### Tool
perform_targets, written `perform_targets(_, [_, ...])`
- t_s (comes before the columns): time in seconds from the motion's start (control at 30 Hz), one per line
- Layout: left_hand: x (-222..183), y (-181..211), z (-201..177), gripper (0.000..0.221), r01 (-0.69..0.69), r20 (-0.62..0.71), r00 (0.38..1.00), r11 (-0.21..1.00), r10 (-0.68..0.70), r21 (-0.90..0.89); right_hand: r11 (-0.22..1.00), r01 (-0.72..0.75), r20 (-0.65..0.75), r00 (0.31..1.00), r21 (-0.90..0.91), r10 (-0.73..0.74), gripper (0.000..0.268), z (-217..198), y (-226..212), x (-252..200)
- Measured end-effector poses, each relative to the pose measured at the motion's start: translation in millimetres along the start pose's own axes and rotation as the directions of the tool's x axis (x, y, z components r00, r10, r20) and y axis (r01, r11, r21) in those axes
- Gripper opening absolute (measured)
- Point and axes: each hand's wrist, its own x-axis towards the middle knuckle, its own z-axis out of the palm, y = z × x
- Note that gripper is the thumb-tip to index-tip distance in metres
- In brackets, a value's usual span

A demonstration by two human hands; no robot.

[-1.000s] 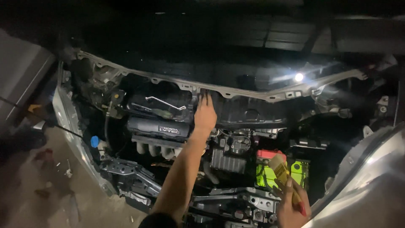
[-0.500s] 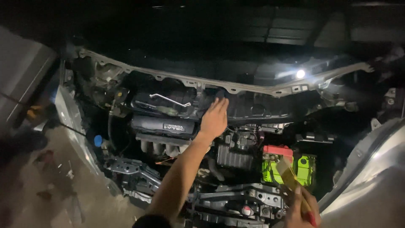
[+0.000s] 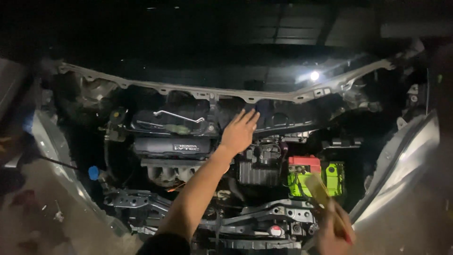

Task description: The person cleans the engine bay of a car using a brush and a cloth. They scrub various components, including the engine cover and the area around the battery, then wipe the surfaces with the cloth.

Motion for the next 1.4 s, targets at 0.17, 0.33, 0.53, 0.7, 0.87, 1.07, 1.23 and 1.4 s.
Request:
perform_targets(0.17, [21.3, 3.0, 21.1, 0.041, 0.252, -0.179, 0.950, 0.967, -0.256, -0.044, 0.907, 0.018, 0.279, 0.949, 0.420, -0.148, 0.032, 66.1, -47.7, 43.3])
perform_targets(0.33, [8.3, 2.4, 5.8, 0.041, 0.135, -0.114, 0.983, 0.987, -0.145, -0.087, 0.934, 0.250, 0.321, 0.890, 0.255, -0.325, 0.029, 162.2, -92.7, 75.6])
perform_targets(0.53, [10.5, 8.9, -10.0, 0.041, 0.131, -0.105, 0.984, 0.984, -0.144, -0.121, 0.809, 0.587, 0.162, 0.795, 0.031, -0.584, 0.015, 174.7, -73.4, 170.1])
perform_targets(0.7, [11.8, 13.3, -10.3, 0.039, 0.173, -0.077, 0.980, 0.975, -0.185, -0.138, 0.731, 0.606, 0.338, 0.649, 0.312, -0.682, 0.014, 190.6, -68.2, 158.5])
perform_targets(0.87, [15.0, 30.4, -3.0, 0.040, 0.283, -0.089, 0.954, 0.957, -0.288, -0.062, 0.772, 0.620, 0.089, 0.769, 0.140, -0.633, 0.012, 182.9, -69.2, 196.8])
perform_targets(1.07, [16.6, 36.9, -3.4, 0.042, 0.313, -0.015, 0.949, 0.949, -0.314, -0.037, 0.846, 0.455, 0.391, 0.751, 0.278, -0.532, 0.020, 212.5, -30.5, 200.4])
perform_targets(1.23, [26.5, 43.1, 23.6, 0.046, 0.375, -0.011, 0.921, 0.878, -0.390, 0.296, 0.805, 0.539, 0.413, 0.692, 0.249, -0.591, 0.024, 173.2, -60.8, 217.4])
perform_targets(1.4, [37.2, 64.3, 46.5, 0.047, 0.532, -0.110, 0.842, 0.777, -0.529, 0.337, 0.921, 0.321, 0.532, 0.752, 0.221, -0.390, 0.031, 155.2, -45.5, 273.9])
